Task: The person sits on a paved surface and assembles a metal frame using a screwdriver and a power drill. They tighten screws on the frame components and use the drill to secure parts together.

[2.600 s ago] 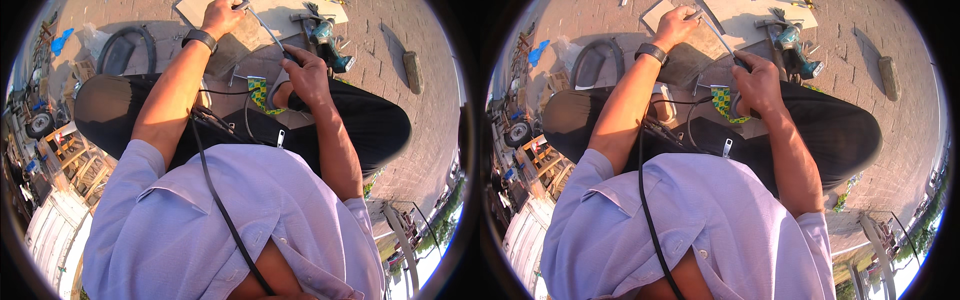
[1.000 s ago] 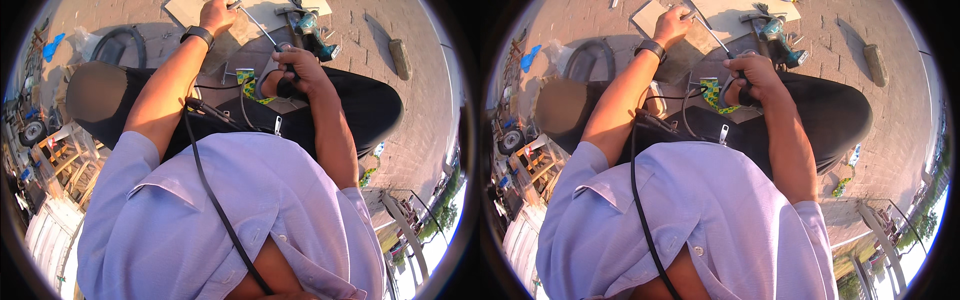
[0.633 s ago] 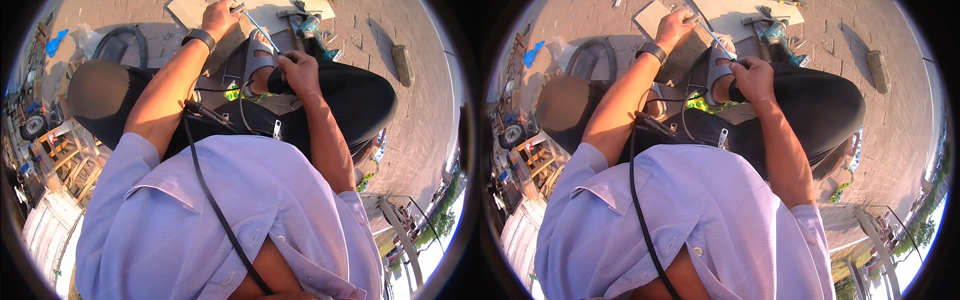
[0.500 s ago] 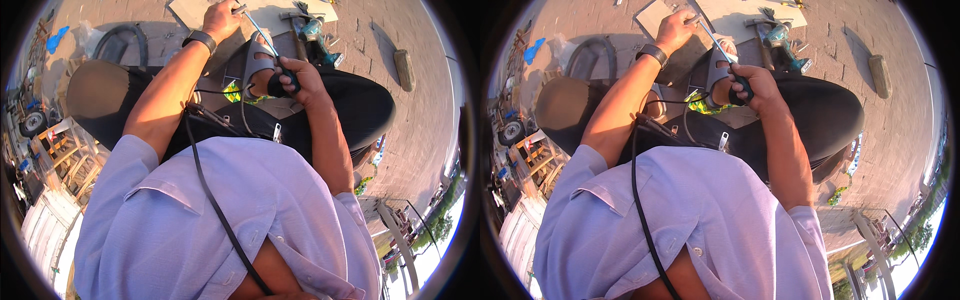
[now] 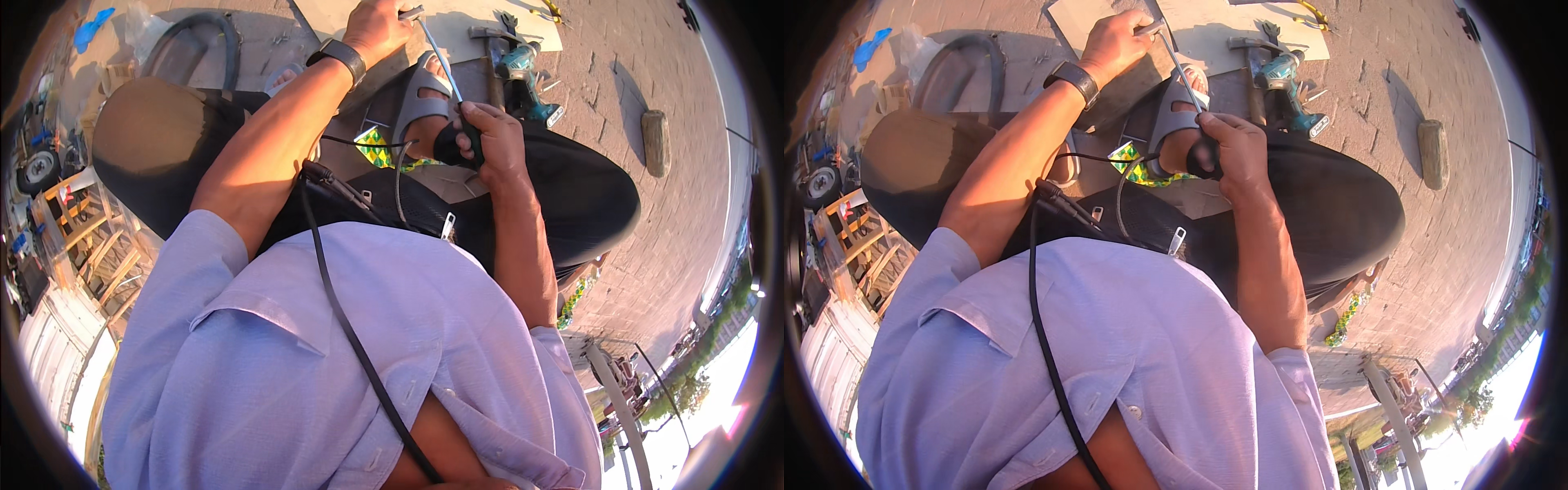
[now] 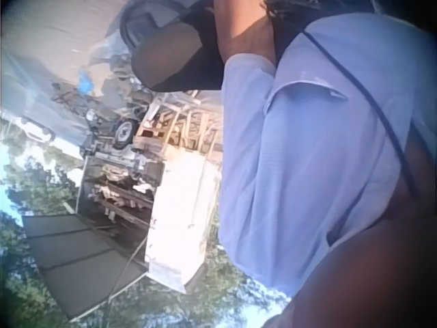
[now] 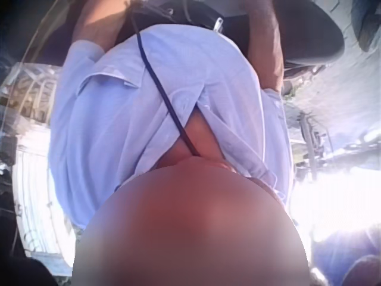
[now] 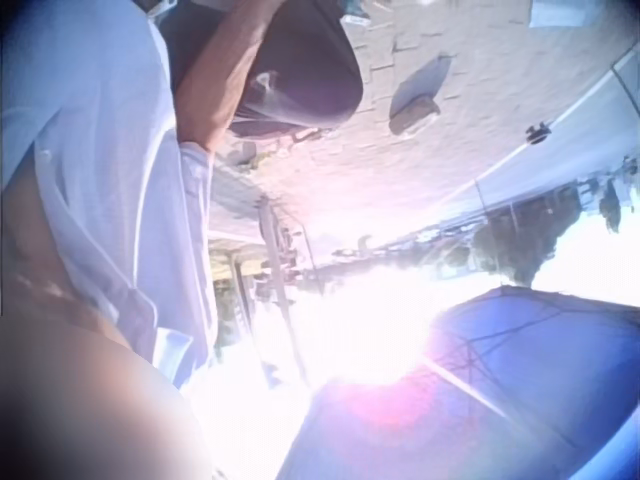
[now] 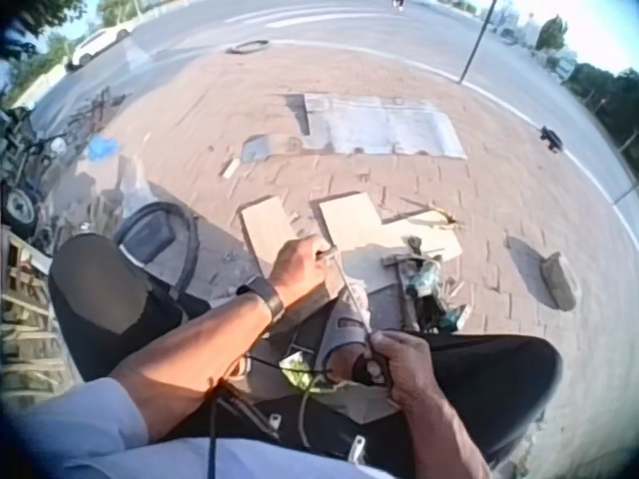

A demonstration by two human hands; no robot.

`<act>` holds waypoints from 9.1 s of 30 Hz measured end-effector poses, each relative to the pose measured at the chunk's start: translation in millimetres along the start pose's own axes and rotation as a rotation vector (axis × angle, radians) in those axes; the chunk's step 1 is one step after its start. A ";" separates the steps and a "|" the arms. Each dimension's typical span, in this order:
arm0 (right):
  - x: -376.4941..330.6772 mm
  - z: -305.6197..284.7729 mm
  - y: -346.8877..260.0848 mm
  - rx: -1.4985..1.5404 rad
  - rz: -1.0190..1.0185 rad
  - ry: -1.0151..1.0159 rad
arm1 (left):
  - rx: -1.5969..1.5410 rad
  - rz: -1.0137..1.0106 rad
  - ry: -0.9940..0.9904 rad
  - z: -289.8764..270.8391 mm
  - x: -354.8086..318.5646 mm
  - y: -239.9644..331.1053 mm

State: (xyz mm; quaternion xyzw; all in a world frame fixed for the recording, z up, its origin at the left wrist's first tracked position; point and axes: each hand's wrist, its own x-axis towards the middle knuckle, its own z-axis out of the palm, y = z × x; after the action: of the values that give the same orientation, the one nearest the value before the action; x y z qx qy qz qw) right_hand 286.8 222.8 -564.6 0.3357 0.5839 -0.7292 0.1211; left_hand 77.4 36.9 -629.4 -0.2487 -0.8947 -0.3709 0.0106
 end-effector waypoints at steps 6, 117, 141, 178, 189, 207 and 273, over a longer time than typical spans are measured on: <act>2.7 -9.0 -10.7 0.219 0.248 -0.144 | -0.064 -0.008 0.003 -1.9 -3.5 3.8; -25.5 -47.1 -21.2 -0.414 0.099 0.119 | -1.467 -0.816 -0.335 12.2 -12.3 8.3; -25.5 -49.2 -43.1 -0.417 0.208 0.085 | -0.941 -0.280 -1.049 -25.1 36.1 -25.7; -38.3 -34.6 -36.0 -0.458 0.022 0.112 | 0.082 0.133 -0.208 -18.6 -28.9 47.5; -24.7 -32.9 -28.1 -0.569 -0.058 0.154 | 0.066 0.126 -0.184 -17.9 -30.6 39.6; -10.4 -49.4 -34.6 -0.677 -0.014 0.019 | -0.142 0.015 -0.202 -18.5 -37.5 51.3; -35.2 -26.7 -28.2 -0.596 -0.070 0.083 | -0.017 -0.034 -0.274 -26.8 -35.7 45.8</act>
State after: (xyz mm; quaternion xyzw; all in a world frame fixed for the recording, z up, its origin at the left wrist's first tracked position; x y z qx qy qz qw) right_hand 306.3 248.2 -523.1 0.2943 0.7879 -0.5151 0.1652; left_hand 124.9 30.9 -587.1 -0.2818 -0.8886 -0.3413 -0.1202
